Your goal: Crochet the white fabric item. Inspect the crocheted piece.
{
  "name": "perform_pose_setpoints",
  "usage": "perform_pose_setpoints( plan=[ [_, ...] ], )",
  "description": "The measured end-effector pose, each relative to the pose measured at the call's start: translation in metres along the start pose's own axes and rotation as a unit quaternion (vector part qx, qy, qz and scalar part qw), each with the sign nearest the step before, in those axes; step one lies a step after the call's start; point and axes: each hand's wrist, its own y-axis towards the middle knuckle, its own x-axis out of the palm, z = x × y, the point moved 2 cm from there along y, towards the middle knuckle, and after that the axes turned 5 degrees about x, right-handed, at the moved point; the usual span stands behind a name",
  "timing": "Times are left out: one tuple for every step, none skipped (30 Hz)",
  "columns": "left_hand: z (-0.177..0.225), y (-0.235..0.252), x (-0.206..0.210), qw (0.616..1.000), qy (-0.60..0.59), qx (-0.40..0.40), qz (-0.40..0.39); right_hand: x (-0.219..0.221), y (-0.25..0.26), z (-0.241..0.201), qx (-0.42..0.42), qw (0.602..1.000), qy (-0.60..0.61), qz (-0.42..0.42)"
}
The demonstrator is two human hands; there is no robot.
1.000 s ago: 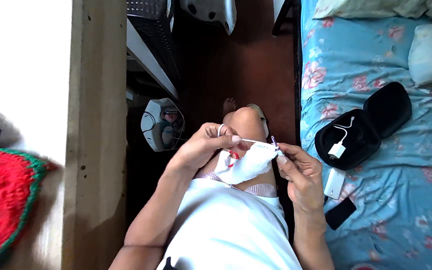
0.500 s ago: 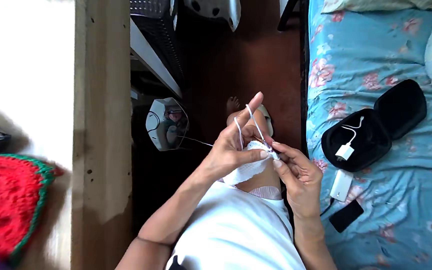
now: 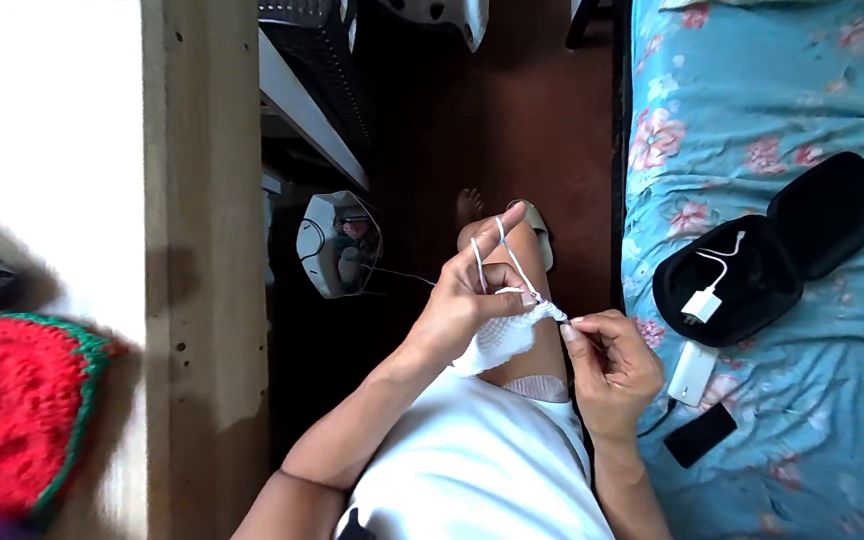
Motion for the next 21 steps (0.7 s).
perform_pose_setpoints(
  plan=[
    [0.000,0.001,-0.001,1.000,-0.010,-0.005,0.004,-0.001,0.000,0.001,-0.003,1.000,-0.002,0.001],
    [0.000,0.001,-0.001,1.000,-0.017,-0.009,0.003,-0.002,0.000,0.002,-0.005,1.000,-0.002,0.001],
    [0.000,0.002,-0.001,1.000,-0.022,-0.012,-0.003,-0.002,0.000,0.003,-0.007,1.000,-0.001,0.000],
    [0.000,0.002,-0.002,1.000,-0.026,-0.016,-0.008,-0.002,0.001,0.003,-0.009,1.000,0.002,-0.002],
    [0.000,0.002,-0.002,0.999,-0.027,-0.019,-0.014,-0.002,0.001,0.003,-0.012,1.000,0.003,-0.002],
    [0.000,0.003,-0.003,0.999,-0.027,-0.021,-0.020,-0.002,0.001,0.003,-0.016,1.000,-0.001,0.000],
    [-0.001,0.003,-0.003,0.999,-0.026,-0.024,-0.022,-0.002,0.001,0.003,-0.024,1.000,-0.013,0.007],
    [-0.001,0.003,-0.003,0.999,-0.026,-0.026,-0.020,-0.002,0.000,0.002,-0.036,0.999,-0.036,0.016],
    [-0.001,0.003,-0.003,0.999,-0.030,-0.026,-0.017,-0.002,0.000,0.000,-0.051,0.996,-0.065,0.025],
    [-0.001,0.003,-0.003,0.999,-0.034,-0.027,-0.012,-0.001,-0.001,-0.002,-0.064,0.993,-0.091,0.032],
    [-0.001,0.002,-0.003,0.999,-0.035,-0.025,-0.007,-0.001,-0.001,-0.003,-0.077,0.990,-0.112,0.038],
    [0.000,0.002,-0.003,0.999,-0.034,-0.023,-0.003,-0.001,-0.001,-0.004,-0.088,0.987,-0.129,0.044],
    [0.000,0.001,-0.003,0.999,-0.030,-0.018,-0.001,0.000,-0.001,-0.005,-0.097,0.983,-0.146,0.050],
    [-0.001,0.001,-0.004,1.000,-0.022,-0.010,0.002,0.000,-0.001,-0.006,-0.102,0.980,-0.161,0.054],
    [-0.001,0.001,-0.004,1.000,-0.013,0.001,0.006,0.001,0.000,-0.007,-0.107,0.978,-0.172,0.056],
    [0.000,0.000,-0.004,1.000,-0.004,0.013,0.012,0.001,0.000,-0.009,-0.110,0.976,-0.180,0.057],
    [0.001,-0.001,-0.003,0.999,0.011,0.030,0.012,0.001,0.000,-0.010,-0.113,0.974,-0.187,0.060],
    [0.002,-0.002,-0.003,0.998,0.030,0.050,0.009,0.001,-0.001,-0.011,-0.115,0.972,-0.194,0.062],
    [0.003,-0.002,-0.002,0.996,0.051,0.067,0.006,0.001,-0.001,-0.011,-0.116,0.971,-0.198,0.064],
    [0.004,-0.003,-0.001,0.995,0.069,0.079,0.004,0.000,-0.001,-0.012,-0.116,0.971,-0.200,0.065],
    [0.005,-0.003,-0.001,0.993,0.081,0.085,0.005,0.000,-0.001,-0.012,-0.117,0.971,-0.201,0.064]
  ],
)
